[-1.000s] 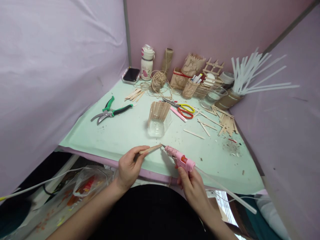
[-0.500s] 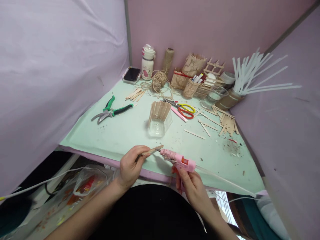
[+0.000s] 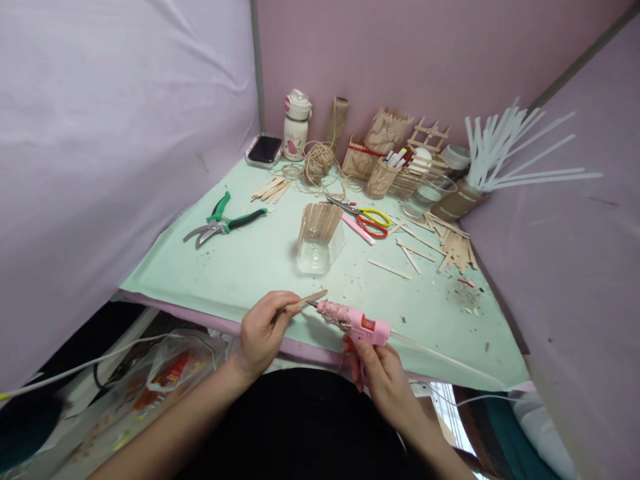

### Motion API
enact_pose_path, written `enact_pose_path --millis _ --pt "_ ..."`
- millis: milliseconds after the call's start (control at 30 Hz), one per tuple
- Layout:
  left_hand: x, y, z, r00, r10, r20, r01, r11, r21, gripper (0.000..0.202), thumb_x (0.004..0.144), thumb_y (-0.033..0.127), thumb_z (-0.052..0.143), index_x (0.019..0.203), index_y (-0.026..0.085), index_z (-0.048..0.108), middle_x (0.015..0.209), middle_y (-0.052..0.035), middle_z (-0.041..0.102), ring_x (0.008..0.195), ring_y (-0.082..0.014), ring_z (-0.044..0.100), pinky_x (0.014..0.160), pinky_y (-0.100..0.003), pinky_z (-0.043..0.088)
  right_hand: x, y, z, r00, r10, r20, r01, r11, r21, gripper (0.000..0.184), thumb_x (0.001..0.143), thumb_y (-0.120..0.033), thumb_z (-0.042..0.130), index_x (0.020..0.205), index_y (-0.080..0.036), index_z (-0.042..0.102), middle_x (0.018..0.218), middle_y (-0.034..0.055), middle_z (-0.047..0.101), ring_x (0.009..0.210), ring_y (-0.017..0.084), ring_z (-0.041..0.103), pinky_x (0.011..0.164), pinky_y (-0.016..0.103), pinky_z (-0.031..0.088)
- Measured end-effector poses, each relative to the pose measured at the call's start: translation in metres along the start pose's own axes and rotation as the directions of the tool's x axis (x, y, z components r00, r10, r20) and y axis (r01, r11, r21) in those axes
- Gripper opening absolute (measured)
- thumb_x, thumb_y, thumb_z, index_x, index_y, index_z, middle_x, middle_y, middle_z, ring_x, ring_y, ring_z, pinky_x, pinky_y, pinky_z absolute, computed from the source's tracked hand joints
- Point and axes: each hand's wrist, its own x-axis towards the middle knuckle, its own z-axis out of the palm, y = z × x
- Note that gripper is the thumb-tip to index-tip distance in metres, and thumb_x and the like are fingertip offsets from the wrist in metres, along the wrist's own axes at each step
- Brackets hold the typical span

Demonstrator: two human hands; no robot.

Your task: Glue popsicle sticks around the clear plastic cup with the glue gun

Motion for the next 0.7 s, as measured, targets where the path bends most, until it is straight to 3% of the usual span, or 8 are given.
enact_pose_path --millis 400,500,600,700 --pt "0.0 0.001 0.001 1.0 0.007 -0.02 -0.007 1.0 -0.002 0.012 0.087 0.011 0.064 0.095 0.018 0.067 0.089 -0.0026 0.072 0.084 -0.0114 0.067 0.08 -0.021 0.053 -0.001 0.002 0.002 0.999 -0.031 0.024 0.031 1.0 -0.007 0.057 0.09 -0.068 0.04 0.083 -0.015 0.059 0.051 -0.0027 0.049 0.045 0.012 0.047 0.047 0.025 0.039" --pt "0.0 0.002 0.001 0.999 -0.012 -0.031 0.012 1.0 0.005 0.01 0.086 0.012 0.065 0.094 0.018 0.067 0.088 -0.0021 0.072 0.083 -0.0111 0.068 0.079 -0.02 0.053 -0.001 0.009 0.002 0.998 -0.063 0.025 0.064 0.997 -0.049 0.054 0.092 -0.065 0.038 0.071 -0.018 0.056 0.052 -0.0014 0.049 0.048 0.012 0.049 0.049 0.025 0.041" --pt "0.0 0.002 0.001 0.999 -0.031 -0.028 0.032 0.999 0.018 0.009 0.086 0.014 0.065 0.094 0.018 0.067 0.088 -0.0021 0.072 0.083 -0.0112 0.068 0.078 -0.02 0.053 -0.002 0.016 0.003 0.991 -0.136 0.011 0.136 0.979 -0.152 0.048 0.095 -0.057 0.04 0.069 -0.02 0.054 0.057 0.0002 0.051 0.053 0.014 0.051 0.052 0.026 0.043" --pt "0.0 0.002 0.001 0.999 -0.043 -0.024 0.044 0.998 0.038 0.009 0.088 0.015 0.063 0.095 0.018 0.067 0.089 -0.0022 0.073 0.082 -0.0115 0.068 0.078 -0.02 0.054 -0.003 0.015 0.004 0.953 -0.302 -0.009 0.291 0.924 -0.25 0.031 0.096 -0.047 0.043 0.091 -0.021 0.06 0.074 0.0028 0.058 0.065 0.017 0.056 0.061 0.028 0.047"
